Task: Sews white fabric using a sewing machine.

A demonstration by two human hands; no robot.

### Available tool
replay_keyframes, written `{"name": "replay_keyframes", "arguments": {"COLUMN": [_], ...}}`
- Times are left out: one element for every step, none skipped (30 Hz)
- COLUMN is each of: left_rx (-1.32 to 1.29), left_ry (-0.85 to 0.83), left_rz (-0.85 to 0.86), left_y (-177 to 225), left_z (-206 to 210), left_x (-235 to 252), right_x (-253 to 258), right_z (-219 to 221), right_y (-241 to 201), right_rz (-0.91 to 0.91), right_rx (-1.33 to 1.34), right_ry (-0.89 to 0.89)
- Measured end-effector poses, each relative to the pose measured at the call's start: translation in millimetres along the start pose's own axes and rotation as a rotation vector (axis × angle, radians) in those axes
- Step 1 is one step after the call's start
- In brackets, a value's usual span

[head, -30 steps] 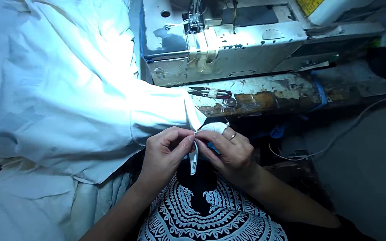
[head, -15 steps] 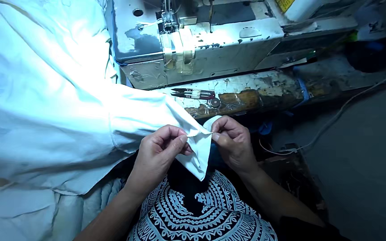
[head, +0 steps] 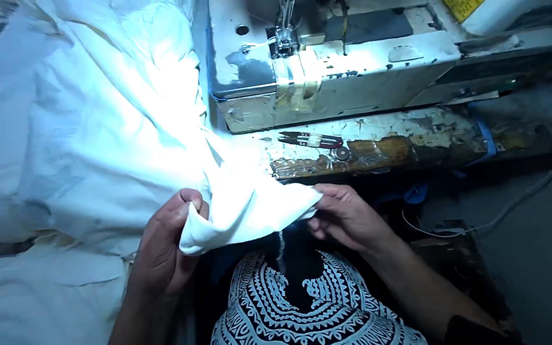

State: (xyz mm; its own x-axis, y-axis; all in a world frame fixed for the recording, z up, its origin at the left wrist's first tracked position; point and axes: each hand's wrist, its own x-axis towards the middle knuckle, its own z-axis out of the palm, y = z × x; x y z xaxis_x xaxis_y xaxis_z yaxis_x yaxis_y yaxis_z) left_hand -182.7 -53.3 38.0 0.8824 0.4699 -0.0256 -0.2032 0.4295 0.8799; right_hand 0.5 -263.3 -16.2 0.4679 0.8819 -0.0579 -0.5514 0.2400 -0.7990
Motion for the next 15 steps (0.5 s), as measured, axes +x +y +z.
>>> {"name": "replay_keyframes", "arguments": {"left_rx": [0.051, 0.075, 0.088, 0.102, 0.134, 0.194, 0.277, 0.368, 0.456, 0.535, 0.605, 0.658, 0.694, 0.724, 0.759], "left_ry": [0.078, 0.124, 0.150, 0.143, 0.106, 0.066, 0.049, 0.049, 0.052, 0.059, 0.061, 0.060, 0.061, 0.063, 0.078], "left_rz": [-0.017, -0.012, 0.011, 0.040, 0.069, 0.087, 0.092, 0.094, 0.113, 0.153, 0.214, 0.293, 0.376, 0.448, 0.500], "left_y": [-3.1, -4.2, -3.0, -0.4, 1.8, 2.7, 2.3, 1.5, 0.5, 0.0, 0.3, 1.3, 2.0, 2.5, 2.8], "left_z": [-10.2, -16.7, -20.0, -23.8, -28.1, -31.8, -33.4, -33.2, -32.8, -32.3, -31.9, -31.4, -30.7, -29.6, -27.0], "left_x": [-5.1, -9.8, -14.0, -17.8, -20.6, -21.8, -21.7, -21.0, -20.3, -19.7, -19.3, -19.7, -20.7, -22.5, -24.9], "right_x": [4.3, 8.6, 12.1, 14.7, 16.6, 17.5, 17.4, 16.5, 14.9, 13.4, 11.8, 9.9, 8.0, 6.4, 5.2], "right_z": [2.3, 5.2, 8.8, 13.1, 16.3, 17.8, 18.9, 19.4, 19.5, 20.2, 21.2, 22.9, 24.6, 26.1, 27.3], "right_y": [-3.3, -5.6, -7.0, -8.3, -8.9, -8.5, -7.3, -5.5, -3.8, -3.3, -4.5, -7.0, -10.3, -13.7, -16.4], "right_rz": [0.063, 0.090, 0.104, 0.112, 0.112, 0.110, 0.097, 0.065, 0.017, -0.034, -0.077, -0.108, -0.145, -0.196, -0.257], "right_rx": [0.205, 0.333, 0.418, 0.463, 0.480, 0.462, 0.389, 0.271, 0.135, 0.010, -0.075, -0.119, -0.120, -0.119, -0.146], "right_ry": [-0.092, -0.149, -0.165, -0.136, -0.094, -0.052, -0.008, 0.029, 0.053, 0.068, 0.063, 0.055, 0.045, 0.031, 0.014]}}
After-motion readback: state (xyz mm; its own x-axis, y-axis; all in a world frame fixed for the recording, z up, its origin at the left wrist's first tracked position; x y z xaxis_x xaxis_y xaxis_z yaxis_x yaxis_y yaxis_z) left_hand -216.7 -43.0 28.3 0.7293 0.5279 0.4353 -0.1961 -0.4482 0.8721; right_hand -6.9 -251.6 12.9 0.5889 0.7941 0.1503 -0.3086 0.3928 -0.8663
